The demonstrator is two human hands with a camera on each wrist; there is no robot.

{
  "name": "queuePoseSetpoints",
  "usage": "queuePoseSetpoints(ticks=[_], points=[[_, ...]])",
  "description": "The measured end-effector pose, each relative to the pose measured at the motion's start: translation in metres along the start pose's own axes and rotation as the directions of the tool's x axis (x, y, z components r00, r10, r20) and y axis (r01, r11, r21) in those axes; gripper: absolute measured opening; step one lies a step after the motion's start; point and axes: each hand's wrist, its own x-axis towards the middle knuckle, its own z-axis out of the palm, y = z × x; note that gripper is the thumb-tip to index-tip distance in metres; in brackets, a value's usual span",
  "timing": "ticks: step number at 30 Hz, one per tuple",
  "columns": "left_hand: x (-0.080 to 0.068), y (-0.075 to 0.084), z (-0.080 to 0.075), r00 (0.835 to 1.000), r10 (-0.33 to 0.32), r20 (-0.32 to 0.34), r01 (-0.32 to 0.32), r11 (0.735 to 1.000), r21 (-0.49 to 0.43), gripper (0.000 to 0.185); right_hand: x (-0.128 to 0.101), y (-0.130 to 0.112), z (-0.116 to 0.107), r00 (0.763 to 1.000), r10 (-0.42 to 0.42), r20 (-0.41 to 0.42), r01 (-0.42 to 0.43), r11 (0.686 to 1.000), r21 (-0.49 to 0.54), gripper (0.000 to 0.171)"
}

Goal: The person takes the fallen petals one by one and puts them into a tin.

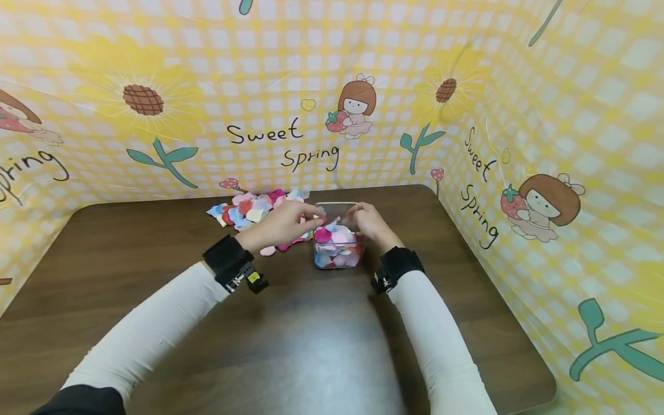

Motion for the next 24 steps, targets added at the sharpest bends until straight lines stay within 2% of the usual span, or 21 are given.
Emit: queuePoseSetpoints(ticks=[2, 5, 8, 10, 13, 16, 19, 20, 24], points=[[-0.007, -0.007, -0.002, 1.000, -0.011, -0.021, 0.012, 1.000, 0.010, 0.029, 0.002, -0.002, 0.004, 1.000, -0.001, 0.007, 0.001, 1.000, 0.005, 0.040], [-0.026, -0.027, -0.017, 0.997, -0.052, -0.063, 0.054, 0.998, 0.033, 0.028, 0.002, -0.002, 0.005, 1.000, -0.004, 0.001, 0.004, 1.000, 0.014, 0.040], [-0.052, -0.053, -0.034, 0.987, -0.150, -0.053, 0.153, 0.986, 0.064, 0.024, 0.001, -0.001, 0.005, 1.000, -0.005, -0.007, 0.005, 1.000, 0.024, 0.040], [-0.067, -0.072, -0.042, 0.972, -0.235, -0.021, 0.236, 0.966, 0.102, 0.024, 0.000, 0.000, 0.003, 1.000, -0.004, -0.009, 0.004, 1.000, 0.022, 0.040], [-0.082, -0.098, -0.044, 0.929, -0.367, 0.050, 0.356, 0.922, 0.149, 0.034, -0.001, 0.002, 0.000, 1.000, -0.002, -0.006, 0.002, 1.000, 0.018, 0.041], [-0.087, -0.119, -0.039, 0.891, -0.443, 0.101, 0.428, 0.892, 0.144, 0.048, -0.001, 0.003, -0.001, 1.000, -0.004, -0.001, 0.004, 1.000, 0.011, 0.041], [-0.087, -0.133, -0.032, 0.873, -0.477, 0.105, 0.470, 0.878, 0.086, 0.054, 0.001, 0.004, 0.001, 1.000, -0.013, 0.008, 0.013, 1.000, 0.009, 0.040], [-0.086, -0.137, -0.029, 0.868, -0.487, 0.097, 0.482, 0.874, 0.067, 0.052, 0.002, 0.004, 0.002, 1.000, -0.015, 0.010, 0.015, 1.000, 0.004, 0.040], [-0.082, -0.150, -0.023, 0.871, -0.485, 0.076, 0.485, 0.874, 0.015, 0.035, 0.002, 0.002, 0.001, 1.000, -0.014, 0.006, 0.014, 1.000, 0.003, 0.039]])
